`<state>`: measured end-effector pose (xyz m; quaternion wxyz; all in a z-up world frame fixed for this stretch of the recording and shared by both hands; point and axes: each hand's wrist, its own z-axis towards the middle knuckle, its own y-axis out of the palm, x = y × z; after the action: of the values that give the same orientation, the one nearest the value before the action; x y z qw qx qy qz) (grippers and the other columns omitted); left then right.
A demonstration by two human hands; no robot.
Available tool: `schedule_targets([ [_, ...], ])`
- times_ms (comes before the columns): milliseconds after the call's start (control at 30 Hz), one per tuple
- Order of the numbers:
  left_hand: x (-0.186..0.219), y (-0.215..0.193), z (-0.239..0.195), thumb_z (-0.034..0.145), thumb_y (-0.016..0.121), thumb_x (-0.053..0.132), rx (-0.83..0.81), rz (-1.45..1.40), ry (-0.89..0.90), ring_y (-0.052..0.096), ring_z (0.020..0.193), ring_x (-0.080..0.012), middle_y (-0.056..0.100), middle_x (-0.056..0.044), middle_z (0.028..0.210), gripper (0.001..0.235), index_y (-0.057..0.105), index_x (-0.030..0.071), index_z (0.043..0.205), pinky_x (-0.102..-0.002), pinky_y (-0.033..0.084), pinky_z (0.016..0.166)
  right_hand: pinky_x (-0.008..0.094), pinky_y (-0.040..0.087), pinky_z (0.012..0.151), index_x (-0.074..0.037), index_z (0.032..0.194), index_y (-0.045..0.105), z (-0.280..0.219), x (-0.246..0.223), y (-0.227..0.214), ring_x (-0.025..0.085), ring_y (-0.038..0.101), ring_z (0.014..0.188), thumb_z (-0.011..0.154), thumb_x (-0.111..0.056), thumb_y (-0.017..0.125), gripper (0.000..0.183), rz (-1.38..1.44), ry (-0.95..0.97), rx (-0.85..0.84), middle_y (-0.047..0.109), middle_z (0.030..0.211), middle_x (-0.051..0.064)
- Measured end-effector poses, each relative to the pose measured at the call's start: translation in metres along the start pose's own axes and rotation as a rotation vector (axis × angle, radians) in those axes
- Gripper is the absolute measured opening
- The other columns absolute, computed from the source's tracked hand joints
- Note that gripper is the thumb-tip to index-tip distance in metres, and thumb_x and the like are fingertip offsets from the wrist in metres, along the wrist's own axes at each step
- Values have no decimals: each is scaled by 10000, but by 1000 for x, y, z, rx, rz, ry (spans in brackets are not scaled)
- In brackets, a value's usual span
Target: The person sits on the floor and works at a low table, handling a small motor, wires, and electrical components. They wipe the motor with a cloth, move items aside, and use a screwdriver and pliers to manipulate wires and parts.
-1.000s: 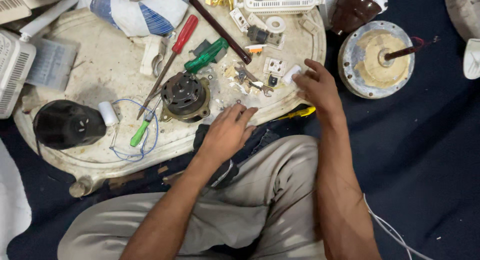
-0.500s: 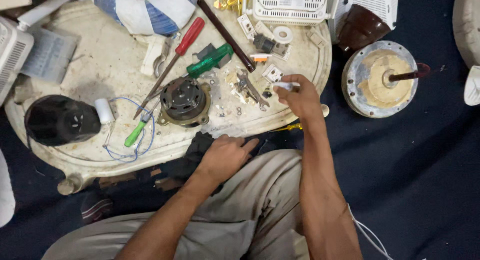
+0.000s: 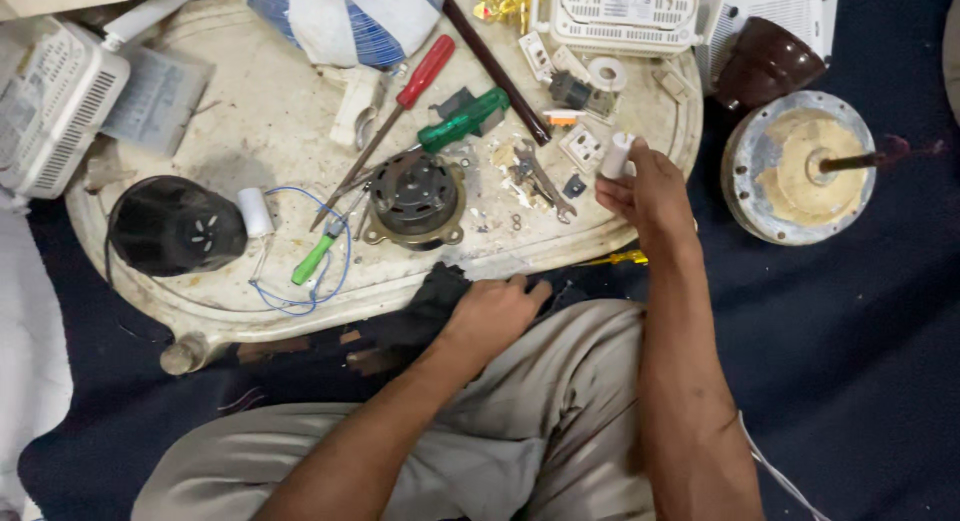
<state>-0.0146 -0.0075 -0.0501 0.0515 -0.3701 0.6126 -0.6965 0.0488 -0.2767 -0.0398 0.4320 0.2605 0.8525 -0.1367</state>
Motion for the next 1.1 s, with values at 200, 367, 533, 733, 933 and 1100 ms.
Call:
schedule_targets([
  [200, -6, 8, 0, 886, 581, 147, 65, -60, 26, 728, 781, -334, 702, -140, 876, 216, 678, 88, 1070, -451, 577, 674, 388, 580, 703, -51, 1281, 636, -14, 11, 17, 277, 721, 821, 1009, -298, 661, 368, -816, -471, -7, 712, 928, 173],
  [367, -12, 12, 3, 904, 575, 134, 51, -104, 35, 733, 776, -317, 711, -127, 804, 194, 697, 93, 1049, -449, 573, 691, 434, 554, 828, -73, 1302, 647, -21, 14, 29, 379, 694, 889, 956, -192, 703, 371, -1027, -662, 62, 596, 1210, 294],
  [533, -16, 15, 3, 887, 569, 122, 63, -142, 33, 741, 790, -326, 727, -130, 797, 199, 717, 93, 1017, -465, 575, 705, 539, 450, 1004, -20, 1375, 589, -50, 21, 60, 493, 511, 1183, 953, -191, 762, 487, -1181, -942, 299, 443, 1396, 368],
  [733, -17, 27, 3, 908, 571, 133, 48, -81, 51, 747, 738, -316, 738, -138, 802, 194, 719, 89, 1025, -468, 582, 659, 533, 393, 1126, -32, 1383, 595, -88, 27, 116, 450, 464, 1319, 959, -129, 742, 459, -947, -1100, -20, 483, 1432, 283],
  [933, -12, 17, -11, 932, 561, 125, 104, -21, 30, 737, 692, -320, 729, -138, 782, 214, 718, 82, 1071, -457, 583, 635, 453, 414, 1148, -45, 1355, 601, -115, 17, 123, 399, 526, 1335, 952, -41, 678, 410, -833, -1100, -227, 557, 1392, 209],
  [1100, -10, -4, -31, 895, 574, 118, 193, -36, -2, 724, 795, -340, 714, -154, 893, 194, 722, 77, 1013, -472, 574, 719, 461, 424, 1099, -35, 1339, 598, -139, 25, 104, 408, 535, 1289, 936, -66, 691, 414, -841, -1070, -210, 575, 1338, 215],
])
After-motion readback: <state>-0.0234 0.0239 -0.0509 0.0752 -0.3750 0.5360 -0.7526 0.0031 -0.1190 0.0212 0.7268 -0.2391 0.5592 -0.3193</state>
